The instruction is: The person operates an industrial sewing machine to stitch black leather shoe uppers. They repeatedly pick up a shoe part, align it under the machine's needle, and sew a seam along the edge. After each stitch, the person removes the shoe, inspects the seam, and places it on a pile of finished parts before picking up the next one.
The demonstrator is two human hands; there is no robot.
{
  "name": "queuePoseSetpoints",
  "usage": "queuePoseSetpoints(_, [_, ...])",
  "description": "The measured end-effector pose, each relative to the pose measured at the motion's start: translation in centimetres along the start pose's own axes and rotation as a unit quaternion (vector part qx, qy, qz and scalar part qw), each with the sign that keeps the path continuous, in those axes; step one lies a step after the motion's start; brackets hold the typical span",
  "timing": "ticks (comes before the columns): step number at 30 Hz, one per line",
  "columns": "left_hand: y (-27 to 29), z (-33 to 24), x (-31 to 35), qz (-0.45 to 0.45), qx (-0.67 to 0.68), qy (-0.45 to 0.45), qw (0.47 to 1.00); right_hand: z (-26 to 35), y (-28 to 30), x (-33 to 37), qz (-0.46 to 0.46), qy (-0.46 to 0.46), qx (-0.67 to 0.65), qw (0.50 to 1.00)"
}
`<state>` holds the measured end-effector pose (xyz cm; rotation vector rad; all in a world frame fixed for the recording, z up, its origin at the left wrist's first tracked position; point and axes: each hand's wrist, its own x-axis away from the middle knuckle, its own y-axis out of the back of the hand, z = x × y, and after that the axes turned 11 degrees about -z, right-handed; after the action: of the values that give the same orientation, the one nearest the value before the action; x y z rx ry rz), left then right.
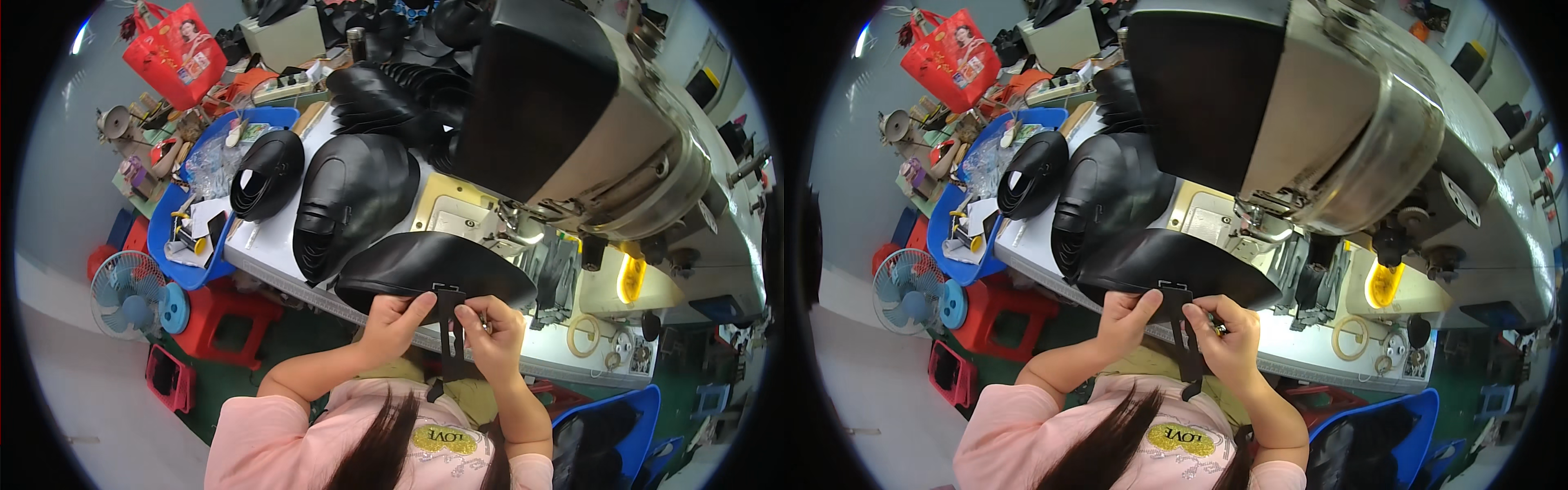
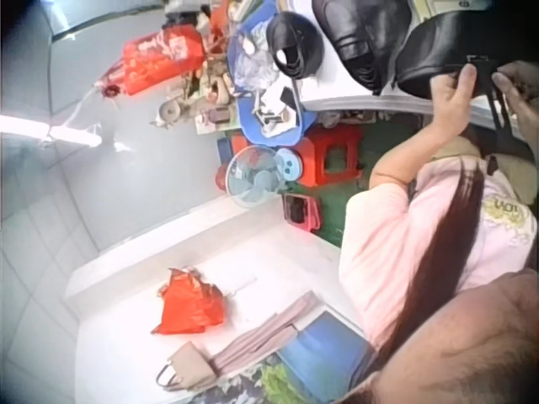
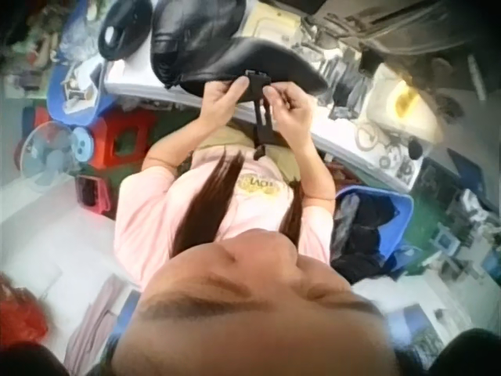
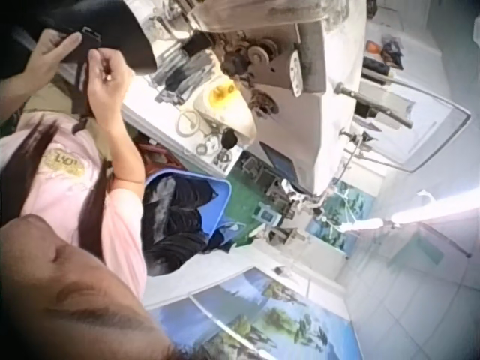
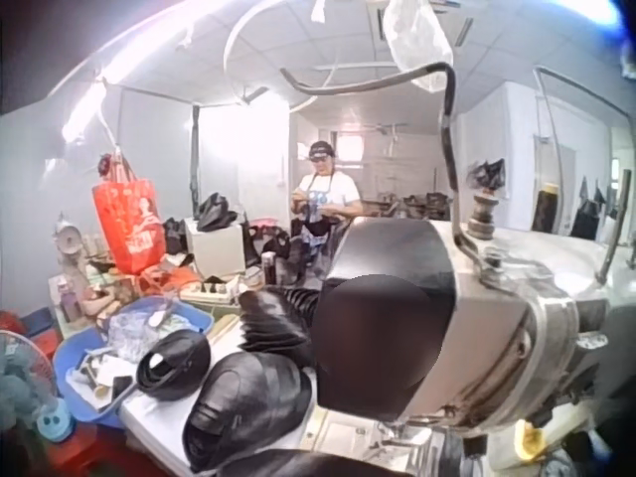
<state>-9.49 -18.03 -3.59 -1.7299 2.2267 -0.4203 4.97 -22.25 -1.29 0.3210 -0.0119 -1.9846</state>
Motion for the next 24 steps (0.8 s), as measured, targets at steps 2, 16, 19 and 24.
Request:
queuePoseSetpoints(2, [-0.8,0.6,0.0,-0.003,0.008,0.01,1.0,-0.6,0.4,0.2,-0.011,-0.02,0.003,1.0])
queuePoseSetpoints(16, [-1.6,1.5,-0.5,-0.021,-0.09,0.03,0.995,-2.6,0.1,0.5,-0.059,-0.029,-0.01,0.998])
queuePoseSetpoints(19, [-0.4,0.8,-1.4,0.027,-0.18,0.077,0.98,-1.5,1.6,-0.2,-0.058,0.119,0.105,0.986])
queuePoseSetpoints(24, [-0.2,-1.3,-3.8,0.166,-0.27,-0.022,0.948,0.2,6.1,-4.0,0.019,-0.012,0.132,0.991])
